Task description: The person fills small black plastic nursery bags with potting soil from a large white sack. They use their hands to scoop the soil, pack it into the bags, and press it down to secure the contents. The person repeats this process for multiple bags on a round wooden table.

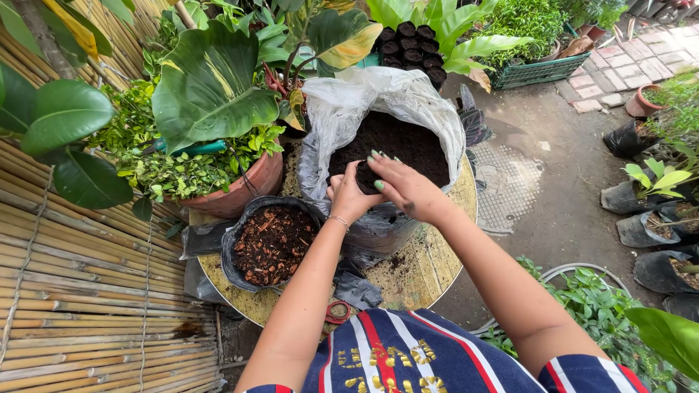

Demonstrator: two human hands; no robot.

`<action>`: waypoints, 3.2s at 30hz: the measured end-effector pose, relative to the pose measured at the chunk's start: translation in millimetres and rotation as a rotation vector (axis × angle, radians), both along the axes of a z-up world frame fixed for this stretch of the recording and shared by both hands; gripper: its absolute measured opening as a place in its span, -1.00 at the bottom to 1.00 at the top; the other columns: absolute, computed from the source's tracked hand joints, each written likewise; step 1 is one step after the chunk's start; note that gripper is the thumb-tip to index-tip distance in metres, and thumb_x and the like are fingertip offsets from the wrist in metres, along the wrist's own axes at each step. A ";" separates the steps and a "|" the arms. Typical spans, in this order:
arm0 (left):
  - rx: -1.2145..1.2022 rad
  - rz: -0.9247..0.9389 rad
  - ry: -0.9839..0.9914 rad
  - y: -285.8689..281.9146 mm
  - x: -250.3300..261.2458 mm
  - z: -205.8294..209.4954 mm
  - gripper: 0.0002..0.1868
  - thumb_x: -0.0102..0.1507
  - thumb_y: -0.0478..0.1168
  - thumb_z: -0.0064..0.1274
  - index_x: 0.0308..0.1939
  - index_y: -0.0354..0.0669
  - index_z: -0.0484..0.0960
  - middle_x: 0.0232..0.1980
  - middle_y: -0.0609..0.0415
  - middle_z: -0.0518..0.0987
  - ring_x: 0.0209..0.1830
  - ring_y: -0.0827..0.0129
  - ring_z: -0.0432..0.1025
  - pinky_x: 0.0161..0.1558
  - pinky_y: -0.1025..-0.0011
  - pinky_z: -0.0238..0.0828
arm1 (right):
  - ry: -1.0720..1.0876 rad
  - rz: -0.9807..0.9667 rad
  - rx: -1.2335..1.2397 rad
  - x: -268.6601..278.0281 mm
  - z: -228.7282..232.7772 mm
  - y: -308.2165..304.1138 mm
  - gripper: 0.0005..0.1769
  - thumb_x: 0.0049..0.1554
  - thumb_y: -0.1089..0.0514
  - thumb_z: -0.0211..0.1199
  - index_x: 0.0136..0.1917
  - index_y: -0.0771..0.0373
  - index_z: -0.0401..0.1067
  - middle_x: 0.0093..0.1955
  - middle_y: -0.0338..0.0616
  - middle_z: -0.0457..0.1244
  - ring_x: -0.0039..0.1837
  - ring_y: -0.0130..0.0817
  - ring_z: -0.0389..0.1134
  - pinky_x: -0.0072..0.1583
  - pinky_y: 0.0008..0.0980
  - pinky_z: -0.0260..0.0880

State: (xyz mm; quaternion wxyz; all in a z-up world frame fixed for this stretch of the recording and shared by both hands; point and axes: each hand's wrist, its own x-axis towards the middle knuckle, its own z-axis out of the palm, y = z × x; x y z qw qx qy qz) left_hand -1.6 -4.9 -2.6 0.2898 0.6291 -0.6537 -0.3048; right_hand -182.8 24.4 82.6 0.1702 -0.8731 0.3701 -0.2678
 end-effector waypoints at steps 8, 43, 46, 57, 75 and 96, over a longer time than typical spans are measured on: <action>-0.100 -0.040 -0.003 -5.3 0.5 -28.1 0.09 -0.14 0.15 0.46 0.43 0.21 0.29 0.14 -0.06 0.47 0.25 0.11 0.18 0.34 0.15 -0.02 | 0.139 -0.073 -0.069 8.8 -14.0 8.3 -0.41 0.27 0.06 0.07 0.52 0.26 0.23 0.59 0.08 0.08 0.62 -0.03 0.02 0.57 0.10 -0.23; -0.079 0.084 0.306 -2.6 6.0 -25.4 -0.57 0.29 0.14 0.10 0.19 0.18 0.70 0.13 -0.02 0.45 0.14 0.21 0.28 0.31 0.26 0.15 | -0.469 -0.498 0.340 -18.6 -85.6 -36.3 -0.60 0.41 0.06 0.05 0.36 0.30 0.50 0.04 -0.04 0.37 0.04 -0.39 0.34 0.12 -0.38 0.35; -0.210 0.010 0.441 -0.1 8.6 -14.8 -0.59 0.29 0.06 0.08 0.15 0.09 0.72 0.02 0.04 0.59 0.10 0.28 0.40 0.18 0.35 0.31 | -0.538 -0.437 0.243 -9.8 -70.9 -15.1 -0.55 0.40 0.04 -0.01 0.43 0.32 0.36 0.30 -0.03 0.36 0.32 -0.28 0.36 0.33 -0.37 0.32; -0.574 0.087 0.567 5.3 8.7 8.1 -0.70 0.18 -0.16 0.27 -0.21 -0.27 0.50 -0.24 0.10 0.52 -0.24 0.39 0.39 -0.17 0.37 0.33 | 0.237 -0.249 -0.256 19.4 -44.5 23.5 -0.21 0.29 -0.20 0.03 0.62 0.26 0.03 0.67 0.01 -0.04 0.70 -0.12 -0.12 0.60 0.07 -0.33; -0.505 0.050 0.362 7.0 14.1 -25.8 -0.73 0.31 -0.24 0.07 -0.45 -0.28 0.43 -0.43 0.02 0.44 -0.32 0.19 0.33 -0.22 0.24 0.31 | 0.353 -0.253 -0.277 30.7 -35.1 33.9 -0.20 0.24 -0.31 0.03 0.57 0.19 0.13 0.65 -0.11 0.00 0.66 -0.18 -0.05 0.53 0.04 -0.19; -0.247 -0.140 0.298 -42.5 2.9 -5.2 -0.66 0.26 -0.06 0.19 -0.03 -0.24 0.75 -0.05 -0.09 0.73 -0.05 0.22 0.64 0.04 0.35 0.50 | -0.288 -0.674 0.278 5.5 -37.8 24.7 -0.51 0.23 -0.04 0.23 0.33 0.26 0.44 0.03 0.11 0.40 0.01 -0.10 0.46 0.06 -0.33 0.42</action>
